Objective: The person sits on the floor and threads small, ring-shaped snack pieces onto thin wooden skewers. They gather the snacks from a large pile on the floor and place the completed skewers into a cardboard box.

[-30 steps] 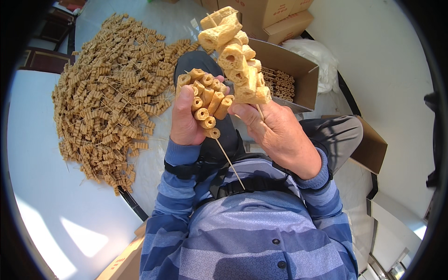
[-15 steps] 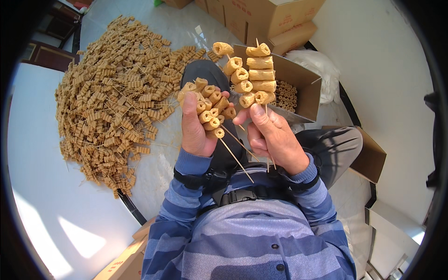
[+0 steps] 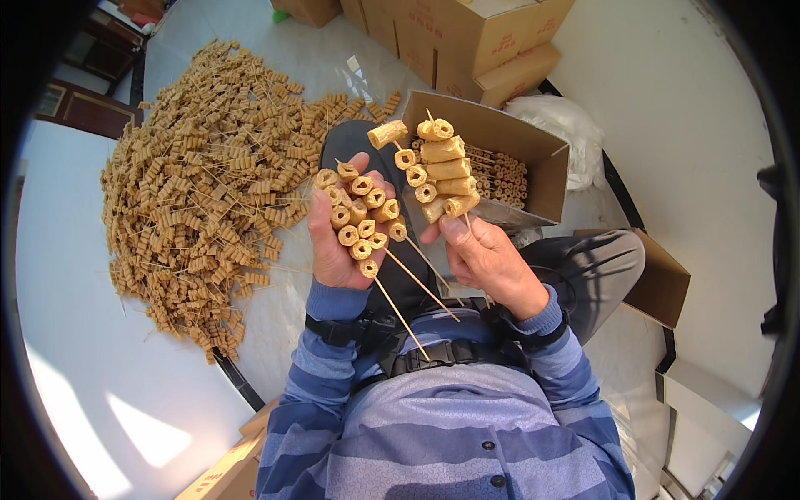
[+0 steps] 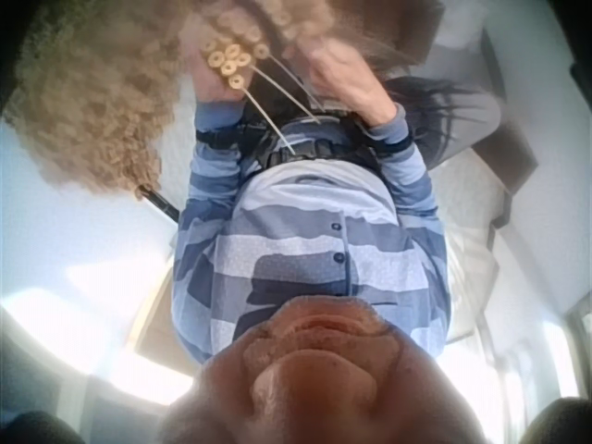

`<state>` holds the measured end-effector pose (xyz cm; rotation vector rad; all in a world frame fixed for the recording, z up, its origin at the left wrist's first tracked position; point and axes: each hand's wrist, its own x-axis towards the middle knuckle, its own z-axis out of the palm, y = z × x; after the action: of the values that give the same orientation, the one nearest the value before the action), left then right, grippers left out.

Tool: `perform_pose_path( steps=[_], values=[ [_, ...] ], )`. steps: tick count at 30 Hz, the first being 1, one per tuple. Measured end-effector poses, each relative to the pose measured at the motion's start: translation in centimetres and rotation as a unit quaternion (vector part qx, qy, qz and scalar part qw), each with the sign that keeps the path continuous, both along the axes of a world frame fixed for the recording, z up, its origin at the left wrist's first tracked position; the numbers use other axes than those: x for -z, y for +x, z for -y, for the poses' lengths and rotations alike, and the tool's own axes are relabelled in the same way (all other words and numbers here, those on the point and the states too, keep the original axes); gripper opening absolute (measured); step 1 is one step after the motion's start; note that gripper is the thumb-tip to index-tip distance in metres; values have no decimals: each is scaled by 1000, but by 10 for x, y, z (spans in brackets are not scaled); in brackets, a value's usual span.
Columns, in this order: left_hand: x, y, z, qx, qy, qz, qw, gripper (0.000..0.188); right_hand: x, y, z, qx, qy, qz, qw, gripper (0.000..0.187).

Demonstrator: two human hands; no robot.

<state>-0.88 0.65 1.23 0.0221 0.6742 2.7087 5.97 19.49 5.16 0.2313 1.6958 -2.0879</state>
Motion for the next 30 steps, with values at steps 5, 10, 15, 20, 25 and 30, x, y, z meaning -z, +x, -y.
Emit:
perform_pose_path(
  steps=[5,10,15,20,25,30],
  values=[
    [-5,4,0,24,25,-55,998,86,1,3,-1,-40,-73,25,996,51],
    [-8,-3,5,31,41,-78,996,95,1,8,-8,-74,-115,55,989,50],
    [-10,-5,20,30,-130,-124,983,93,4,14,-13,-92,-137,64,984,49],
    [-8,-10,21,46,-66,-176,981,85,12,13,-18,-120,-214,82,966,50],
    [-6,-9,24,47,-94,-177,979,80,10,15,-12,-118,-156,66,978,50],
    [0,-3,24,31,-90,-175,980,67,5,17,-2,-92,-108,40,989,49]
  ],
)
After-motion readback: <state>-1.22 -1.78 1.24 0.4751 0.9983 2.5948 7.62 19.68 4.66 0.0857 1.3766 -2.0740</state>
